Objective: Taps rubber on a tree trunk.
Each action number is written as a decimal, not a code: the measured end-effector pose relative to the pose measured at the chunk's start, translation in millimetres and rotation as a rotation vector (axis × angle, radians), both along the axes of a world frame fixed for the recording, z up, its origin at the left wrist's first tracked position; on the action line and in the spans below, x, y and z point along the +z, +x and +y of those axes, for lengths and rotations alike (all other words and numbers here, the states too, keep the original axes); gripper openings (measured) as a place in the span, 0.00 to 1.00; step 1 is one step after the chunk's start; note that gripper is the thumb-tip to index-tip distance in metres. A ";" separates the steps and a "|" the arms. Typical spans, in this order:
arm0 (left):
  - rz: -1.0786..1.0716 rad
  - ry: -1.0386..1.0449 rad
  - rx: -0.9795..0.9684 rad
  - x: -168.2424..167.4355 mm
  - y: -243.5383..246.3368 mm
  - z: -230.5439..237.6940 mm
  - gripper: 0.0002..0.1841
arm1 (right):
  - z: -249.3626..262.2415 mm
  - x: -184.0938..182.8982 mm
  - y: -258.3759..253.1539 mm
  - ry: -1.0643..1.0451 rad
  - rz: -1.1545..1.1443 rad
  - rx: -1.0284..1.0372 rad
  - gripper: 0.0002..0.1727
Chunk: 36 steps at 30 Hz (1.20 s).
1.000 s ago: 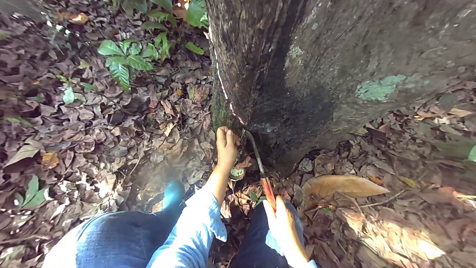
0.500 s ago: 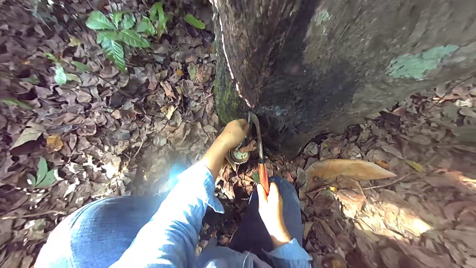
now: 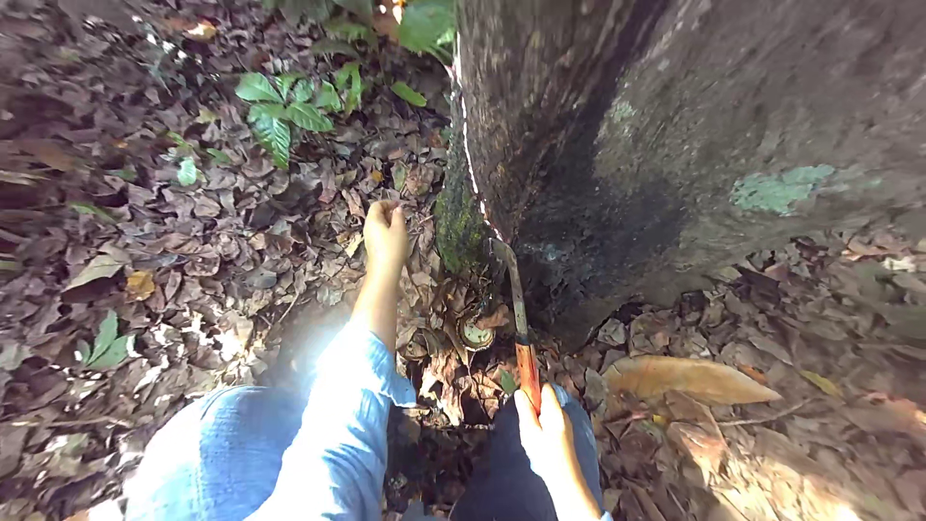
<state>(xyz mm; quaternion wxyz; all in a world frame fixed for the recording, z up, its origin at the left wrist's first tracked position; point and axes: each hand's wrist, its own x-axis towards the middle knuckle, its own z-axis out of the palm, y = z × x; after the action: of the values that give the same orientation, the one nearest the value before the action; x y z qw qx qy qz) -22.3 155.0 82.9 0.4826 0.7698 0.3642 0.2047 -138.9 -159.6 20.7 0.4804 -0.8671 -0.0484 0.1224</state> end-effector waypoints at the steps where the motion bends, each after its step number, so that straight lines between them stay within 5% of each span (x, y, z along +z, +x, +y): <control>1: -0.001 0.060 0.001 10.8 5.1 8.2 0.24 | -0.5 4.0 5.3 0.018 -0.032 0.014 0.17; 4: -0.015 0.198 0.036 44.7 18.4 34.2 0.32 | -1.4 12.3 27.4 0.073 -0.103 0.078 0.21; 7: -0.146 0.227 0.039 70.1 32.1 47.2 0.20 | 6.7 25.2 45.6 0.130 -0.090 0.091 0.21; 11: -0.268 -0.050 -0.191 92.0 47.8 18.8 0.18 | 24.4 35.0 49.5 0.193 -0.074 0.054 0.22; 13: -0.071 -0.252 -0.257 156.4 22.2 -16.6 0.18 | 32.1 36.6 45.4 0.241 -0.071 0.038 0.21; 15: -0.001 -0.287 -0.250 183.8 20.9 -24.8 0.18 | 36.7 39.9 40.7 0.265 -0.049 0.023 0.20; 19: -0.391 -0.199 -0.303 106.2 105.8 17.1 0.19 | 43.3 47.5 41.1 0.230 -0.050 0.038 0.21; 21: -0.470 -0.175 -0.264 111.6 101.3 10.9 0.20 | 52.1 51.0 51.1 0.190 -0.132 0.095 0.23; 26: -1.041 0.635 -0.409 78.2 72.1 -36.9 0.21 | 108.7 62.6 103.3 0.003 -0.516 0.120 0.25; 30: -1.081 0.959 -0.695 56.9 92.7 -30.4 0.30 | 157.2 58.4 140.1 -0.095 -0.656 0.013 0.26; 36: -1.054 1.003 -0.757 33.0 115.7 -13.6 0.30 | 195.3 27.5 163.3 -0.160 -0.733 -0.088 0.25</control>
<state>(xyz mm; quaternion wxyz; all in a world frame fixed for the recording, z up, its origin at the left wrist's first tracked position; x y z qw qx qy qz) 93.4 141.4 116.0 0.2254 0.7675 -0.3296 0.5015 24.4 35.7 48.3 0.3668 -0.8893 -0.1702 -0.2136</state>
